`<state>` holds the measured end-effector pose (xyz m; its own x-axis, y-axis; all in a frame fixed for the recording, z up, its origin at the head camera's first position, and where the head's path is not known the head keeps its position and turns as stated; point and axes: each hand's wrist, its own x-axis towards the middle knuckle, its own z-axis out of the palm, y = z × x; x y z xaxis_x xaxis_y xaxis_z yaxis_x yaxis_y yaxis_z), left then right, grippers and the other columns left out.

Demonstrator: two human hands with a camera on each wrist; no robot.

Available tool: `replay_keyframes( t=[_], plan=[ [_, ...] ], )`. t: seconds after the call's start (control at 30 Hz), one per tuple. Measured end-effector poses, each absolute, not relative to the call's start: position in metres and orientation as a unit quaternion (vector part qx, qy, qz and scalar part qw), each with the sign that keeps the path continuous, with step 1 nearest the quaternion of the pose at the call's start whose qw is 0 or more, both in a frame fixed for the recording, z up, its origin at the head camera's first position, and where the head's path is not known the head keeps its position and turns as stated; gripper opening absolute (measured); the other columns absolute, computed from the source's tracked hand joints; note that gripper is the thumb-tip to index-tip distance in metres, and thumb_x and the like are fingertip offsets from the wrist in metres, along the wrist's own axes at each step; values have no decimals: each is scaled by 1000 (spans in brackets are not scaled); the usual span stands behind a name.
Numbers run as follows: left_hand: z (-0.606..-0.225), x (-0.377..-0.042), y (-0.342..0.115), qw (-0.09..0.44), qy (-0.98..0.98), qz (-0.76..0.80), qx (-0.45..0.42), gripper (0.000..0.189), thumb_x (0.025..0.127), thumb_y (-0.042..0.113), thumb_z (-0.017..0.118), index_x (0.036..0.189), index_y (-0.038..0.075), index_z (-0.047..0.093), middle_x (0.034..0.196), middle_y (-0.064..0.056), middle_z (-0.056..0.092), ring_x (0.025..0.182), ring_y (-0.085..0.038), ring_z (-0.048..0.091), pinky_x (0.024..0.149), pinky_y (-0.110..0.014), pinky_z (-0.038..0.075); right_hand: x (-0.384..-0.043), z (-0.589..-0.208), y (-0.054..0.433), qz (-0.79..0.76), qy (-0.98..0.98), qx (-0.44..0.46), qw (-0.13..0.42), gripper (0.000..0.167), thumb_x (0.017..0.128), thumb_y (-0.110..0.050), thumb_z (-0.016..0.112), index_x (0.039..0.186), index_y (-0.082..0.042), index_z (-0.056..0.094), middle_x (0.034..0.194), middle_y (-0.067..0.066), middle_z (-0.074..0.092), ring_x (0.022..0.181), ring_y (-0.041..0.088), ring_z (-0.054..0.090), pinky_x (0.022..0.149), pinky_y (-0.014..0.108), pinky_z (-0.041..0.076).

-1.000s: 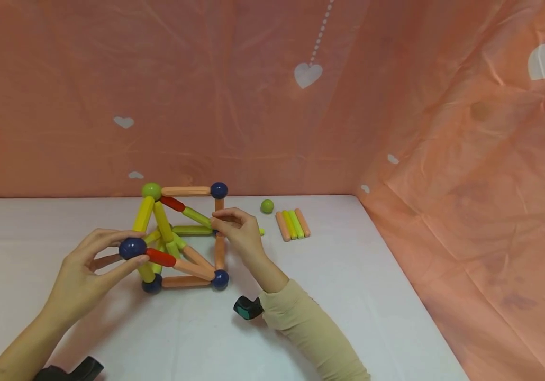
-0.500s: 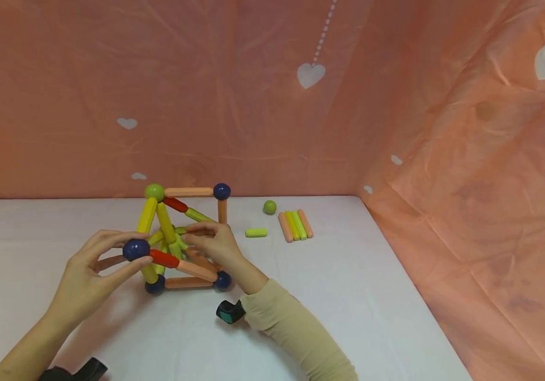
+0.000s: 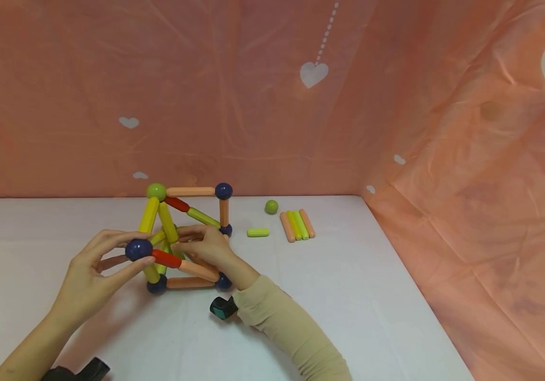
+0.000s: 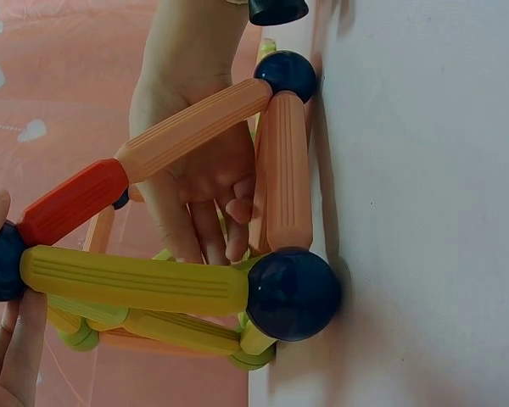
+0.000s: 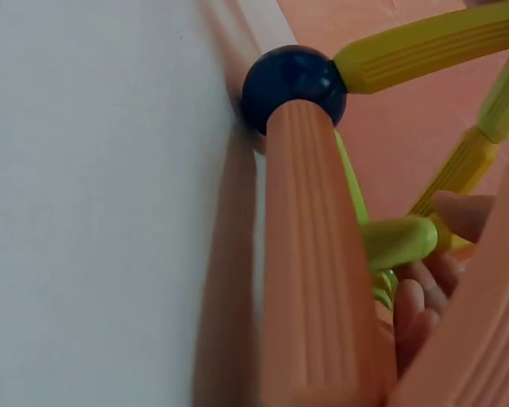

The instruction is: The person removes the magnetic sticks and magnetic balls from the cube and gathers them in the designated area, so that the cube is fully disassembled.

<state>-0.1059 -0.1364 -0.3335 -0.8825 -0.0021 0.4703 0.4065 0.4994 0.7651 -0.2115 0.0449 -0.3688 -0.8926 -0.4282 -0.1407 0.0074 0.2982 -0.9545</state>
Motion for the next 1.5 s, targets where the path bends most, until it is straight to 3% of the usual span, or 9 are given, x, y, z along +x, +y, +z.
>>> replay_keyframes(
  t=[0.23, 0.73, 0.93, 1.03, 1.17, 1.33, 1.5],
  plan=[
    [-333, -106, -135, 211, -838, -488, -121, 39, 79, 8, 79, 115, 16, 68, 104, 6, 55, 94, -1, 52, 81, -4, 46, -208, -365, 49, -539, 806, -170, 175, 30, 86, -19, 71, 114, -9, 69, 104, 4, 69, 89, 8, 59, 76, 22, 51],
    [-331, -109, -136, 209, -840, -485, -125, 39, 79, 9, 79, 115, 15, 68, 103, 4, 55, 94, 0, 52, 80, -3, 45, -202, -346, 76, -568, 797, -160, 130, 31, 94, -14, 56, 122, 1, 61, 111, 21, 66, 84, 18, 65, 73, 23, 54],
    [-330, -108, -138, 213, -837, -489, -125, 40, 77, 7, 80, 115, 15, 69, 103, 6, 55, 94, -1, 52, 81, -3, 45, -204, -337, 83, -552, 808, -163, 124, 32, 93, -20, 62, 119, -1, 63, 106, 22, 67, 80, 9, 61, 78, 30, 54],
    [-330, -107, -138, 214, -836, -489, -126, 41, 77, 7, 80, 115, 15, 69, 103, 6, 55, 94, -1, 52, 80, -3, 45, -202, -334, 84, -544, 812, -172, 120, 27, 93, -20, 63, 112, 0, 66, 102, 22, 68, 79, 18, 62, 75, 29, 54],
    [-330, -106, -139, 212, -836, -491, -124, 41, 77, 7, 80, 116, 15, 69, 103, 7, 55, 94, -1, 52, 80, -3, 45, -198, -333, 84, -535, 817, -192, 99, 25, 93, -19, 62, 107, 2, 66, 98, 22, 68, 78, 25, 62, 67, 21, 49],
    [-330, -106, -139, 209, -836, -493, -122, 41, 78, 8, 79, 116, 15, 68, 103, 6, 55, 94, -1, 52, 80, -3, 45, -197, -336, 84, -531, 820, -202, 70, 26, 92, -17, 63, 109, 2, 69, 94, 17, 69, 76, 14, 60, 66, 17, 50],
    [-331, -107, -141, 207, -838, -490, -120, 41, 78, 8, 79, 117, 15, 68, 103, 7, 55, 95, -1, 52, 80, -2, 45, -197, -340, 88, -544, 810, -205, 75, 28, 92, -14, 64, 115, 0, 67, 104, 17, 68, 87, 27, 63, 73, 24, 54]
  ],
)
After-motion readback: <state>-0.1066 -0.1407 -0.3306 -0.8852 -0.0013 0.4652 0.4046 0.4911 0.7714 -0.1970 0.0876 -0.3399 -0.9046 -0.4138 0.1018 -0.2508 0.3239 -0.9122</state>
